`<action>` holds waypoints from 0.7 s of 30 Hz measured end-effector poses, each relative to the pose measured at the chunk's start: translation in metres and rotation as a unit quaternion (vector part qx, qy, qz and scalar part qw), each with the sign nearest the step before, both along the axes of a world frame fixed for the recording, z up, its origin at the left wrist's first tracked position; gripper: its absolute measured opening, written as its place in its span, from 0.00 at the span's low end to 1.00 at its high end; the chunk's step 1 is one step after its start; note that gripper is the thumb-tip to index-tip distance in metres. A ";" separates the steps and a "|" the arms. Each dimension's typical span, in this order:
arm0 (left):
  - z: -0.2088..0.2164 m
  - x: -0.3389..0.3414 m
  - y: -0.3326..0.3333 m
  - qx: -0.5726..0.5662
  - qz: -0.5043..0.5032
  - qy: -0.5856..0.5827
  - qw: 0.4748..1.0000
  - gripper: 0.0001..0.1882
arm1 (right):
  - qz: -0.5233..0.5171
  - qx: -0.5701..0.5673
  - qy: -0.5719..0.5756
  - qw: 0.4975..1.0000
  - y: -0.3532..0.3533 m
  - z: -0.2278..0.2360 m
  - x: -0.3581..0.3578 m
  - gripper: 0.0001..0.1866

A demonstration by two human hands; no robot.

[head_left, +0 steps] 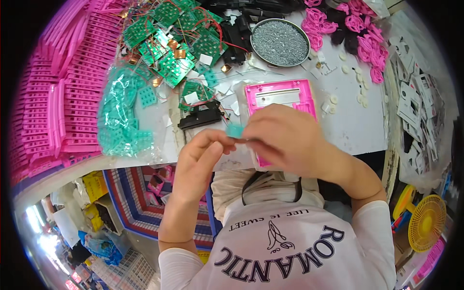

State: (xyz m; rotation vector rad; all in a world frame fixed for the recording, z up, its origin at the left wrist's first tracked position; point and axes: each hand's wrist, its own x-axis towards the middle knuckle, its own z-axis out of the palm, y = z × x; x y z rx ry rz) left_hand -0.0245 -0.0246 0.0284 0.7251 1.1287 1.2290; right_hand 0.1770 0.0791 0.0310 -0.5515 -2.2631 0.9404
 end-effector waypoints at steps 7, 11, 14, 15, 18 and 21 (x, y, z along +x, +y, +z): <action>-0.021 -0.031 0.010 0.053 0.030 0.188 0.980 0.07 | 0.036 -0.277 -0.097 0.955 0.041 -0.025 0.036 0.11; -0.030 -0.030 0.016 0.039 0.033 0.209 0.977 0.08 | -0.011 -0.172 -0.133 0.976 0.049 -0.031 0.029 0.12; -0.034 -0.032 0.012 0.029 0.040 0.205 0.978 0.08 | -0.021 -0.212 -0.185 0.959 0.059 -0.018 0.031 0.12; -0.036 -0.033 0.013 0.025 0.040 0.202 0.978 0.08 | -0.011 -0.204 -0.181 0.962 0.062 -0.019 0.031 0.12; -0.041 -0.037 0.016 0.029 0.041 0.208 0.977 0.07 | 0.023 -0.178 -0.162 0.970 0.064 -0.027 0.026 0.10; -0.038 -0.037 0.022 0.019 0.053 0.214 0.975 0.07 | 0.049 -0.134 -0.148 0.979 0.062 -0.032 0.023 0.09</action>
